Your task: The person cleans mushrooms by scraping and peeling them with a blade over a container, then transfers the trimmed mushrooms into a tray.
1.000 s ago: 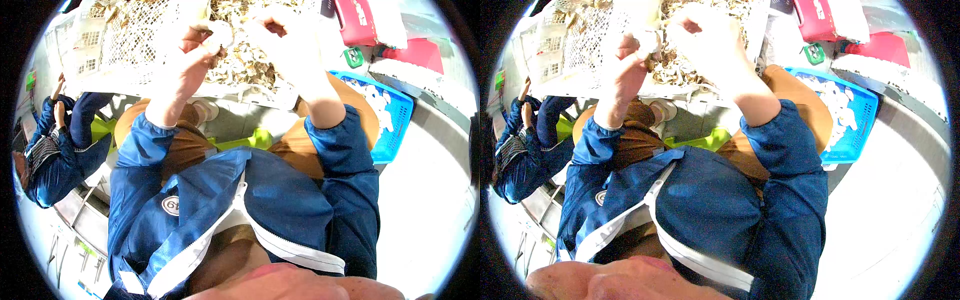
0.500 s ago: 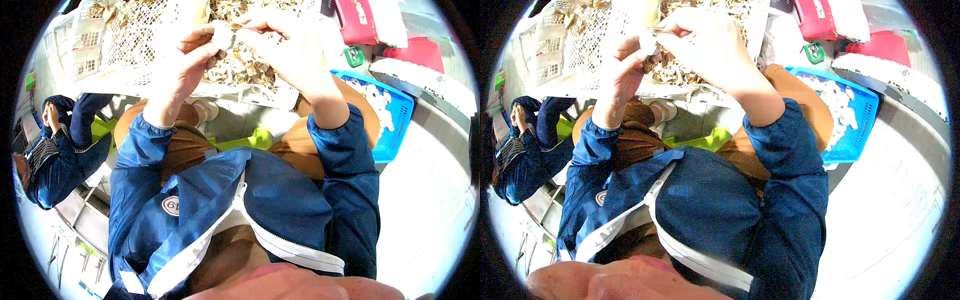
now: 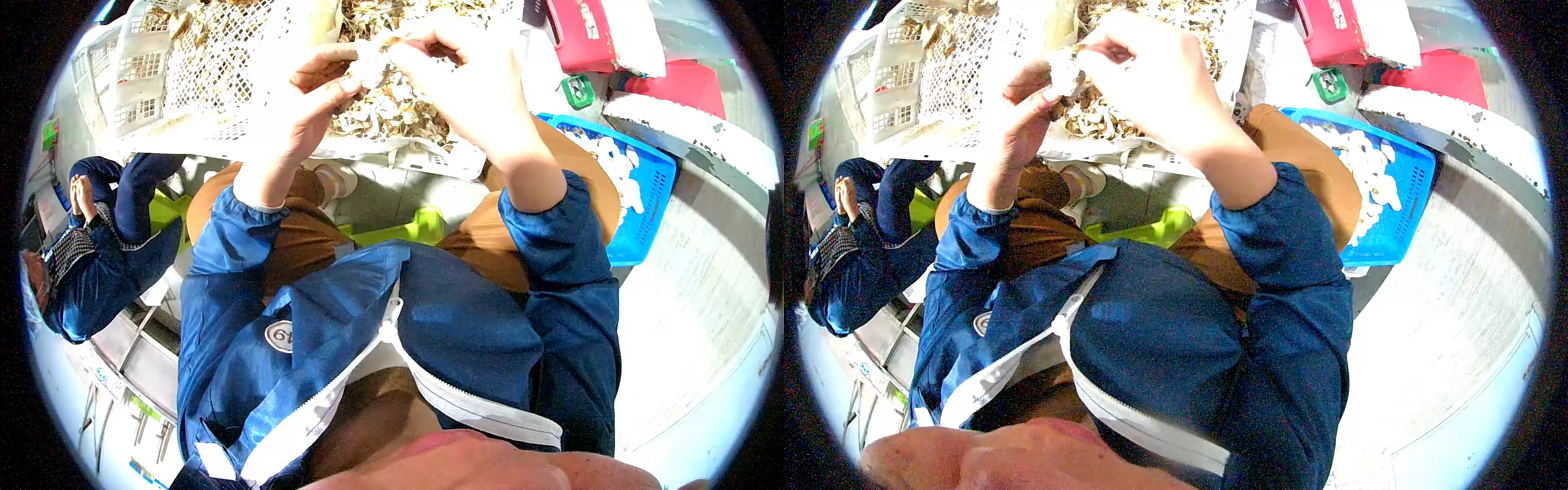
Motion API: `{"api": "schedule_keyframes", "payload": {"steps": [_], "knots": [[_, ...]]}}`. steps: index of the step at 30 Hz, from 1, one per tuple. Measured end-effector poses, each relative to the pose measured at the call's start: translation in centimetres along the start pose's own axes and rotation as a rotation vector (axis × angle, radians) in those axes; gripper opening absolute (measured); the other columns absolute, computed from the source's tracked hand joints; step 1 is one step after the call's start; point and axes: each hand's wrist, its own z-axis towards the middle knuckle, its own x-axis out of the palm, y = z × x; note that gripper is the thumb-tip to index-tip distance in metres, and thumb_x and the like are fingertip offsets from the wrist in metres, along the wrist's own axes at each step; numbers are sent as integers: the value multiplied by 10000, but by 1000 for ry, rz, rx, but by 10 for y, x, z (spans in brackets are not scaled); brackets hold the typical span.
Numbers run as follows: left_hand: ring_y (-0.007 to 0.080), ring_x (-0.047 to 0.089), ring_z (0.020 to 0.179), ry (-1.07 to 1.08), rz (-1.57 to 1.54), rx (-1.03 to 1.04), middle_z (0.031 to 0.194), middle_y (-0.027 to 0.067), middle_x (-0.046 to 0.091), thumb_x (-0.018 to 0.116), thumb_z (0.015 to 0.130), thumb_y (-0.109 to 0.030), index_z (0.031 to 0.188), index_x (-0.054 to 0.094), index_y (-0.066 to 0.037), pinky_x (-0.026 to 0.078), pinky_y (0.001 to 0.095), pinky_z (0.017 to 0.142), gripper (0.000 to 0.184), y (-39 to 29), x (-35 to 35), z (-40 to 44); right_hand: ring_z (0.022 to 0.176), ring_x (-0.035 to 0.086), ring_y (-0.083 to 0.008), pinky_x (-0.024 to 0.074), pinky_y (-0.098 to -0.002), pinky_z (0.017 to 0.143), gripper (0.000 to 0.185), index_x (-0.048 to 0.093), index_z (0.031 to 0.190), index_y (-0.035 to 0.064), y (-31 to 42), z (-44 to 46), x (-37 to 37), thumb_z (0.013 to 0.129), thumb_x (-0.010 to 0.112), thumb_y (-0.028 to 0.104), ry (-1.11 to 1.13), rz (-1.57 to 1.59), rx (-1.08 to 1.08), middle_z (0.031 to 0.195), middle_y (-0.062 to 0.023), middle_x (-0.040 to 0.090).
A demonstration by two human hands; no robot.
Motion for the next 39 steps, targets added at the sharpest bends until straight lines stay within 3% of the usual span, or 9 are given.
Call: {"api": "schedule_keyframes", "payload": {"steps": [2,4,9,11,15,18,25,30,39], "knots": [[199,625,1117,52,-78,-1,1212,144,658,719,892,-94,1330,544,30,503,306,937,488,-1,-2,1,878,617,-150,503,-292,743,101,661,859,6,15,10,-12,874,705,95,-5,-31,281,952,-101,661],[195,608,1158,76,-180,-7,1267,144,635,713,892,-107,1376,502,22,492,295,943,543,-2,-1,1,832,591,-154,482,-293,696,114,646,806,-1,14,13,-14,867,695,83,-129,139,277,908,-97,628],[230,620,1138,1,-254,-26,1300,146,611,682,897,-146,1436,450,-22,511,390,967,600,1,-5,3,662,558,-103,452,-252,604,111,683,853,16,11,10,-1,877,713,121,-325,-153,-157,746,-45,611],[222,610,1158,-3,-256,-51,1297,124,614,657,915,-135,1426,464,-33,501,382,977,555,4,-10,5,649,555,-95,447,-248,591,109,690,864,20,24,9,-15,873,720,125,-32,-24,233,744,-50,612],[199,616,1128,-68,-304,-35,1282,114,615,639,924,-98,1428,463,-57,513,354,934,536,10,-15,8,637,557,-94,446,-268,577,127,649,815,13,11,9,-7,885,698,107,-33,134,213,759,-43,634],[163,620,1056,-125,-253,20,1233,97,617,637,921,-65,1460,416,-73,519,308,882,582,9,-10,9,819,618,-67,506,-249,739,122,676,902,29,-17,4,3,906,718,143,44,302,265,903,-17,707],[114,603,978,-218,-34,129,1085,38,597,651,917,-40,1503,335,-85,509,246,820,668,-12,25,9,668,553,-103,451,-270,632,297,699,840,35,-48,5,29,861,758,325,140,369,92,783,-9,675],[92,579,924,-217,-20,45,1103,56,616,708,915,-161,1346,542,-58,492,243,768,473,-9,18,9,709,647,-126,509,-266,659,250,700,943,15,-39,7,20,889,728,258,184,572,293,826,-80,706],[165,655,857,-2,-170,-200,1034,87,659,593,985,-251,1297,564,10,566,307,759,407,-10,1,6,746,617,-85,498,-235,698,197,697,884,32,-28,19,-18,909,712,227,228,244,207,890,-41,703]]}}
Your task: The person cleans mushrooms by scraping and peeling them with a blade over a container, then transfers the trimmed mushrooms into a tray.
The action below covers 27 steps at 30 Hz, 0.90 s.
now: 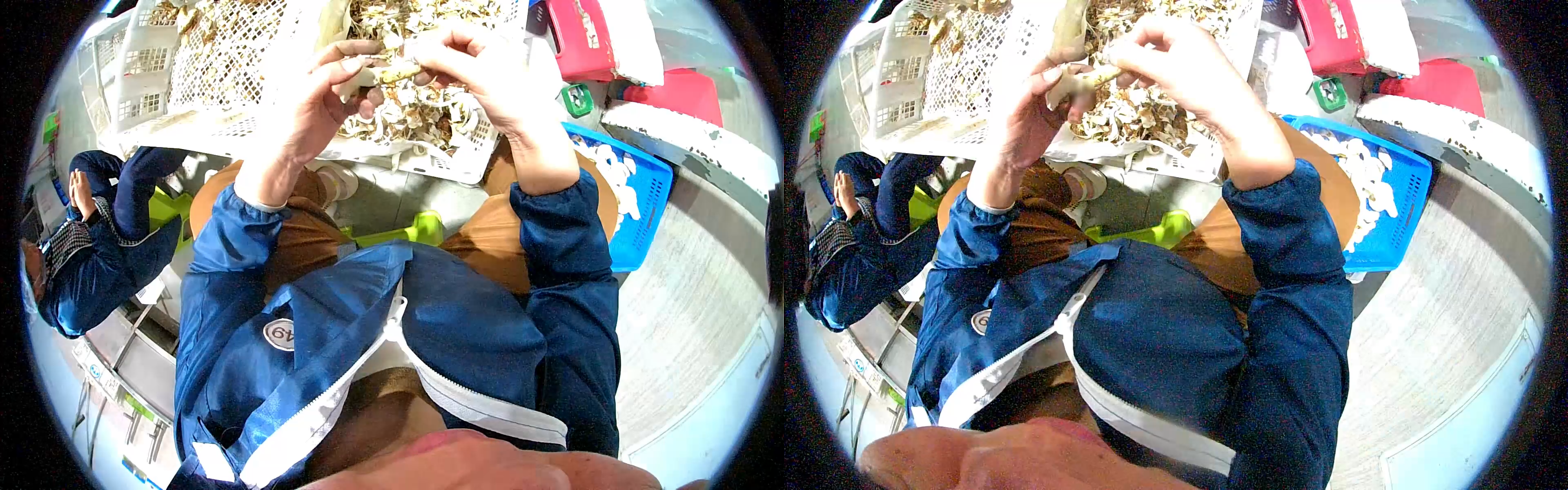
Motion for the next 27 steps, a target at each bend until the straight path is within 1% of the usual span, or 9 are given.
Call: {"api": "schedule_keyframes", "payload": {"steps": [2,5,8,9,14,15,18,19,27], "knots": [[182,667,898,18,-56,-20,1083,115,665,547,1006,-266,1341,540,24,568,311,788,443,3,1,-1,759,618,-87,498,-236,703,192,692,869,27,1,0,2,895,728,213,-127,-15,-50,965,-44,709],[227,678,1021,-11,-144,-27,1225,164,645,473,1033,-290,1396,494,35,561,307,892,487,7,6,-1,647,595,-158,465,-304,601,101,617,800,-1,3,7,0,859,673,59,-418,-292,-535,769,-82,643],[233,677,1036,-43,-153,-38,1261,161,634,468,1035,-275,1411,479,34,531,355,1005,487,7,5,0,768,623,-99,501,-238,726,172,683,850,9,14,-7,8,868,750,167,-186,-319,-265,1063,-45,700],[229,674,1041,-42,-134,-36,1262,154,634,472,1033,-273,1414,475,35,524,365,1018,490,7,4,0,752,655,-175,527,-301,695,171,679,799,7,12,-8,14,820,739,165,-151,-261,-276,861,-90,669],[138,632,1054,-67,-3,74,1171,75,661,542,999,-247,1416,482,39,516,357,1018,510,12,19,2,835,664,-262,527,-350,750,152,659,765,12,-3,-7,21,777,734,144,-130,-330,-367,873,-112,650],[81,596,931,-124,-13,57,1070,27,651,587,976,-223,1407,497,46,511,286,934,515,13,19,1,838,663,-273,526,-354,756,153,658,763,13,-3,-6,20,775,734,145,-134,-347,-388,874,-117,648],[55,532,831,-147,85,77,997,-5,619,629,954,-201,1406,502,49,467,225,838,532,13,20,-1,848,661,-296,521,-368,762,154,652,764,17,-5,-5,22,777,728,150,-154,-388,-461,879,-125,648],[56,509,817,-139,71,87,1020,11,622,661,933,-178,1409,500,51,423,201,779,552,11,24,-2,851,661,-302,519,-372,763,153,650,766,19,-5,-5,23,779,725,152,-161,-401,-487,881,-127,649],[79,542,948,-104,196,114,1175,69,632,667,939,-192,1414,490,55,447,226,818,564,7,32,-8,845,650,-320,512,-395,740,127,623,770,20,-4,-7,23,784,688,128,-198,-397,-341,886,-123,637]]}}
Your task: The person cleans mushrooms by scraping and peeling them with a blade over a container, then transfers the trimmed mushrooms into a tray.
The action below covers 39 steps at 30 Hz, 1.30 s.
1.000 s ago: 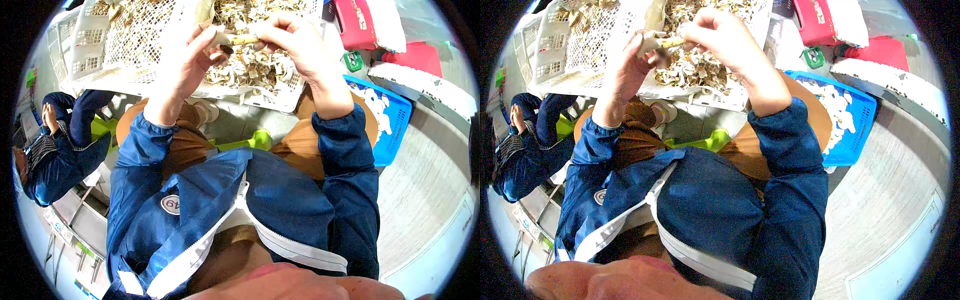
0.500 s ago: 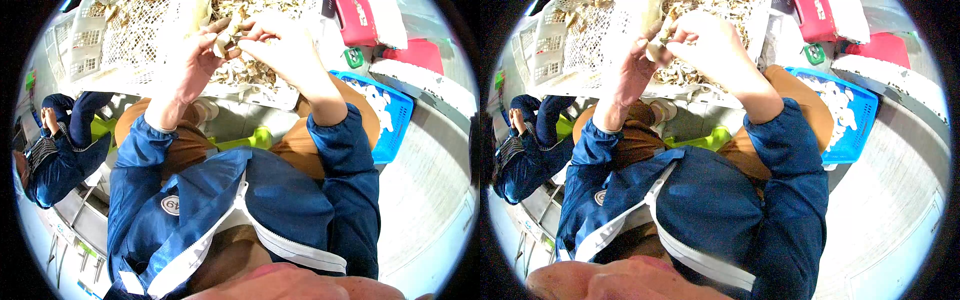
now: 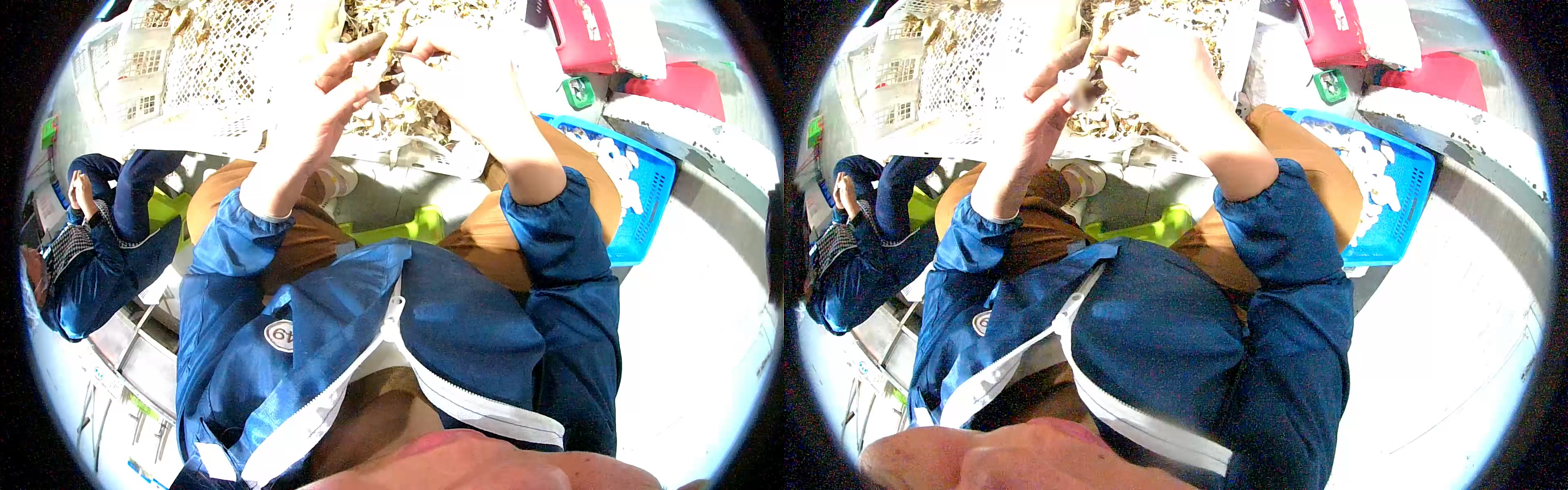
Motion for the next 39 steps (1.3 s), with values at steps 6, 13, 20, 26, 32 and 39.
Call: {"api": "schedule_keyframes", "payload": {"steps": [6,13,20,26,32,39], "knots": [[123,572,1065,-13,-5,20,1233,96,636,681,937,-210,1406,505,44,461,259,928,562,7,-8,4,838,644,-322,512,-391,740,115,628,776,22,-4,2,-1,772,682,123,56,-45,-144,851,-118,619],[101,576,977,11,152,114,1180,73,651,688,925,-197,1389,535,24,459,227,873,536,9,-4,4,852,652,-309,516,-380,758,107,643,793,25,4,0,-4,777,681,124,82,50,179,870,-127,641],[72,529,875,-26,-132,-23,1138,44,642,666,936,-184,1397,525,19,437,209,787,523,11,-12,6,798,655,-327,523,-393,730,141,653,834,38,-7,1,-1,801,683,172,34,-48,-109,831,-137,645],[106,566,1002,-7,8,58,1192,79,624,674,935,-197,1398,514,27,463,250,903,538,14,-5,3,773,656,-337,526,-415,705,132,653,848,55,1,-4,2,820,680,181,47,-71,38,818,-139,650],[121,582,1045,-52,-35,-9,1221,97,627,661,930,-195,1395,516,28,466,263,933,536,7,1,2,731,661,-326,528,-403,669,109,657,858,74,-1,-6,11,830,673,179,-53,-128,12,793,-136,660],[236,658,1065,5,-26,-107,1280,164,612,540,950,-289,1461,412,28,540,336,933,616,11,-10,6,748,650,-211,506,-319,684,86,662,858,30,0,6,-11,828,693,104,-156,-121,74,830,-91,678]]}}
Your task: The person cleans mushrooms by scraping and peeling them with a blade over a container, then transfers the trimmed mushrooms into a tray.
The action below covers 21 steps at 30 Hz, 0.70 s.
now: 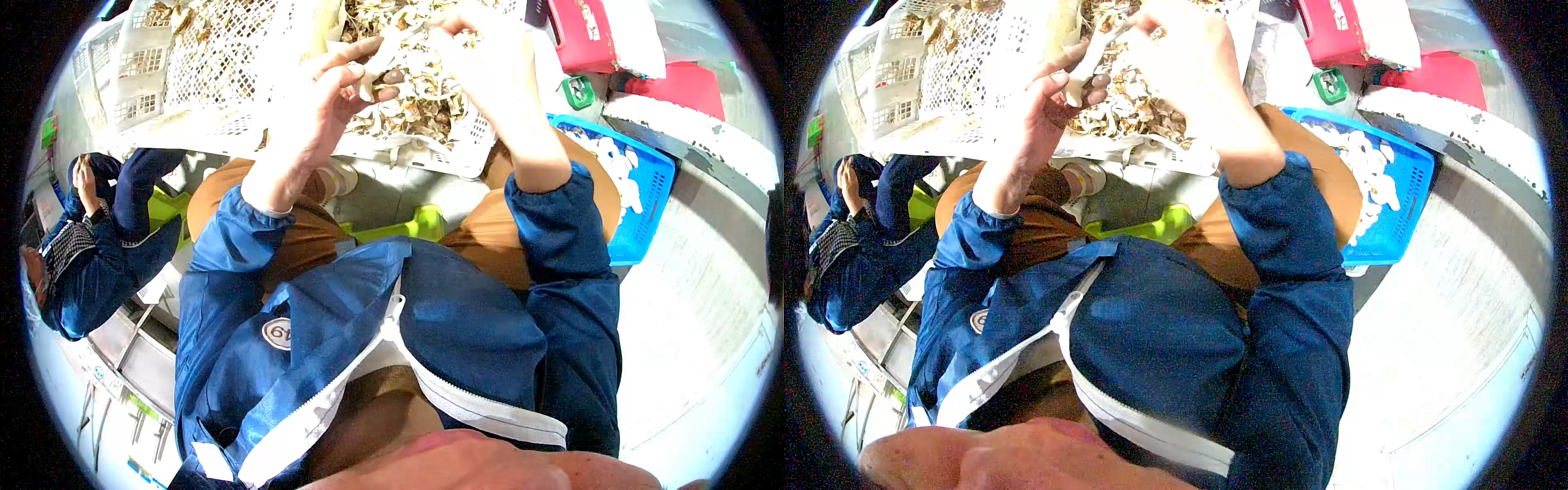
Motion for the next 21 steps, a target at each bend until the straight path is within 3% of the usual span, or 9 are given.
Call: {"api": "schedule_keyframes", "payload": {"steps": [2,3,7,10,12,16,18,21], "knots": [[249,658,1052,40,-85,-29,1285,170,603,524,954,-288,1455,412,35,547,347,919,606,2,-6,0,700,637,-249,487,-343,648,60,607,801,-13,-3,11,-9,814,653,24,-107,1,-78,776,-132,642],[265,664,1040,48,-149,-46,1281,182,601,502,959,-262,1442,416,50,557,354,914,581,2,-6,0,756,655,-307,497,-362,684,59,613,807,-16,0,13,-18,789,650,27,-70,-87,-30,787,-173,643],[290,673,999,137,-369,-69,1253,196,599,451,979,-227,1409,425,73,583,370,884,525,3,-13,1,733,657,-341,505,-398,673,57,638,818,-3,-8,24,-19,799,652,49,-327,-246,-210,761,-179,647],[267,653,951,106,-441,-69,1177,169,611,451,1011,-257,1393,442,61,586,359,828,498,-1,-10,1,754,659,-336,510,-405,690,70,640,830,-1,-2,16,-24,806,662,62,-54,-138,55,778,-176,651],[258,640,954,65,-475,-92,1159,158,610,461,1020,-255,1395,447,60,585,351,807,490,-2,-8,2,761,662,-314,516,-380,682,76,638,848,-1,-1,11,-14,821,659,67,54,-118,-8,805,-175,658],[215,623,1059,9,-340,13,1206,141,618,524,1009,-202,1405,465,53,535,366,904,474,9,-9,6,756,665,-289,522,-364,677,85,647,852,11,14,-1,-1,819,668,86,112,-108,-158,806,-142,662],[190,612,1102,-48,-229,3,1238,135,619,532,997,-182,1410,467,44,507,362,955,475,10,-10,6,785,660,-312,525,-396,694,131,637,821,53,-2,-7,10,807,695,169,103,-79,-288,816,-117,645],[178,597,1126,-79,-84,43,1255,127,614,550,981,-163,1430,456,24,491,327,972,496,-1,3,3,830,658,-314,527,-400,748,135,643,830,56,1,-7,10,801,696,176,231,14,-204,834,-127,640]]}}
